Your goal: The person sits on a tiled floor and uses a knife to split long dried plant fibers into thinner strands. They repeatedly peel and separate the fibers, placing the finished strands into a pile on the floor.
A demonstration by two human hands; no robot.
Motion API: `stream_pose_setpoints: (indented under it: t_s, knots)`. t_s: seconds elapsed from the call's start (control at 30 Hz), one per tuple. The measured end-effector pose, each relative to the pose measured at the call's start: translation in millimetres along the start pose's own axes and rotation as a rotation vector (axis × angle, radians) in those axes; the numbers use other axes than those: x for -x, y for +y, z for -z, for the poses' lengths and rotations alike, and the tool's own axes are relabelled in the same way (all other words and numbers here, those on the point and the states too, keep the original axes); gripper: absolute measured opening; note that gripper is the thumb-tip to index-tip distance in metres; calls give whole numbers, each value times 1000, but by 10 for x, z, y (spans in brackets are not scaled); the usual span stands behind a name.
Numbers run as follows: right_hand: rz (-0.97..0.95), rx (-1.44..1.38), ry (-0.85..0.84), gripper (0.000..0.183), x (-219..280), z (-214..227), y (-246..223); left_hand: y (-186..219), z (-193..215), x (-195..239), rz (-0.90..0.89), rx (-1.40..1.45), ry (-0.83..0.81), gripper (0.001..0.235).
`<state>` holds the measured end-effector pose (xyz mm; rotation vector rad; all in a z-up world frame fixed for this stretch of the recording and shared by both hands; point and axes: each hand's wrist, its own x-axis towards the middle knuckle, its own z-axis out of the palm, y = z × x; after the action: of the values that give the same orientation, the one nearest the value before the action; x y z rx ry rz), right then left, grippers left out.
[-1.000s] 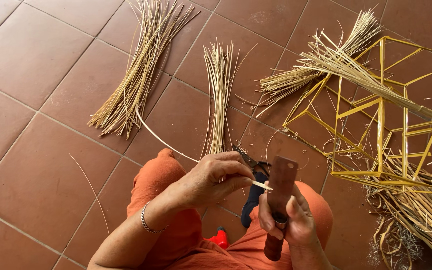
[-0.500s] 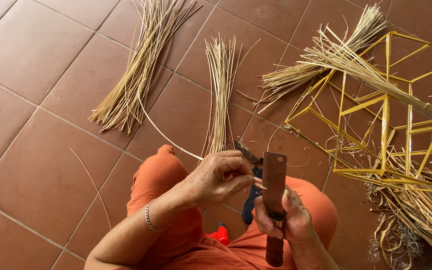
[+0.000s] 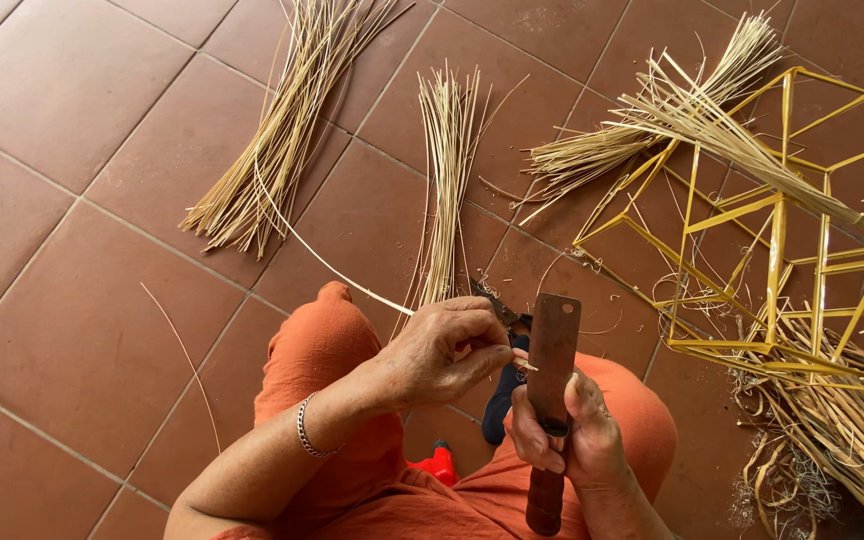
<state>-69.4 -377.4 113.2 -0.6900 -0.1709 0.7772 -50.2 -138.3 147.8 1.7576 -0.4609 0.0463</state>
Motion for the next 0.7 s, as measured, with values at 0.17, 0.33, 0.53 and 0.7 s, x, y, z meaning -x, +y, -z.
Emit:
stream_pose_setpoints:
  t_s: [0.17, 0.33, 0.53, 0.7]
  knots:
    - [3, 13, 33, 65, -1, -26, 8, -4, -17, -6, 24, -5, 0, 17]
    - [19, 46, 34, 61, -18, -67, 4, 9, -7, -2, -33, -63, 12, 16]
    - [29, 14, 29, 61, -18, -69, 15, 17, -12, -7, -70, -76, 1, 17]
    - [50, -11, 5, 58, -12, -42, 30, 6, -63, -10, -15, -30, 7, 22]
